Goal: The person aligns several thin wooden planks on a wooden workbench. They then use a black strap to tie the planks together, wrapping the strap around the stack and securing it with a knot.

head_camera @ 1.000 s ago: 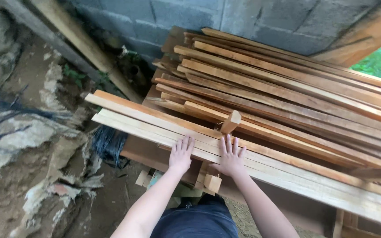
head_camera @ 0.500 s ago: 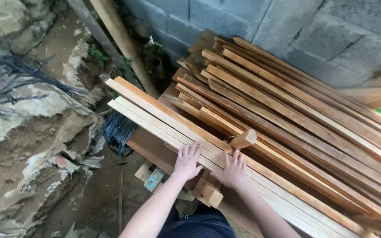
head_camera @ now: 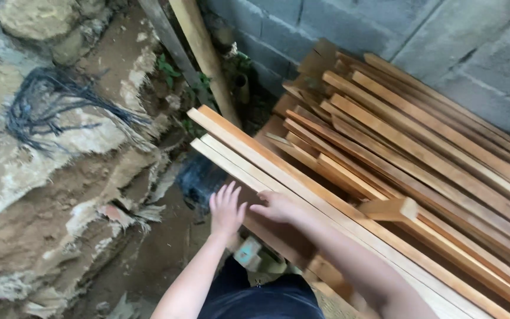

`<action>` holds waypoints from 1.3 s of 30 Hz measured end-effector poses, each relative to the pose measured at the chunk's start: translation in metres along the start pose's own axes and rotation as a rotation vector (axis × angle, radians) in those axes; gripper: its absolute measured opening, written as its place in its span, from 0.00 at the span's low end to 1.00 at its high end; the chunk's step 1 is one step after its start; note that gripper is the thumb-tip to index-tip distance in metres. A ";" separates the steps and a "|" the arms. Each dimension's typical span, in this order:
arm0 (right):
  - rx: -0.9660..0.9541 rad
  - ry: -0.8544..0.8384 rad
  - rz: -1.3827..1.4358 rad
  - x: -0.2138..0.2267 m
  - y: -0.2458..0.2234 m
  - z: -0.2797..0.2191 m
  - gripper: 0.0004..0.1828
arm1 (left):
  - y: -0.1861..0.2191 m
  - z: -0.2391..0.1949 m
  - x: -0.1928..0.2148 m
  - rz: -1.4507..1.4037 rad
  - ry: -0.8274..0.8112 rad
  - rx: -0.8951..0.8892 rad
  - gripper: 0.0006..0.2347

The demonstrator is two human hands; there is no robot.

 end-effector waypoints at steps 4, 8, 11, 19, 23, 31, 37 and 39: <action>-0.020 -0.024 0.061 -0.046 -0.083 0.021 0.41 | -0.094 -0.023 -0.020 0.077 -0.140 0.052 0.23; -0.290 0.077 0.329 -0.088 -0.122 0.076 0.40 | -0.138 -0.007 -0.002 0.074 -0.425 0.017 0.26; -0.459 0.068 0.456 -0.108 -0.121 0.122 0.46 | -0.156 0.008 0.005 0.064 -0.591 -0.044 0.28; -0.691 0.051 0.257 -0.110 -0.131 0.139 0.36 | -0.184 0.002 -0.020 0.070 -0.732 -0.242 0.28; -0.529 0.040 0.130 -0.097 -0.138 0.097 0.25 | -0.185 0.003 -0.019 0.093 -0.784 -0.200 0.31; -0.121 0.003 0.061 -0.010 -0.086 0.017 0.15 | -0.169 0.007 -0.023 0.099 -0.866 -0.088 0.33; -0.125 0.210 0.130 0.065 -0.030 -0.026 0.20 | -0.138 0.002 -0.015 0.027 -0.655 0.018 0.29; -0.239 0.355 -0.170 0.086 -0.002 -0.036 0.21 | -0.114 -0.001 -0.002 0.014 -0.523 0.022 0.26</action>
Point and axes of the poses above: each hand's wrist, its own z-axis towards the middle knuckle, its own x-axis out of the back of the hand, y = z × x, the point moved 1 cm from there along z, towards the middle knuckle, and after that the axes turned 13 degrees about -x, right-handed, at the moved point
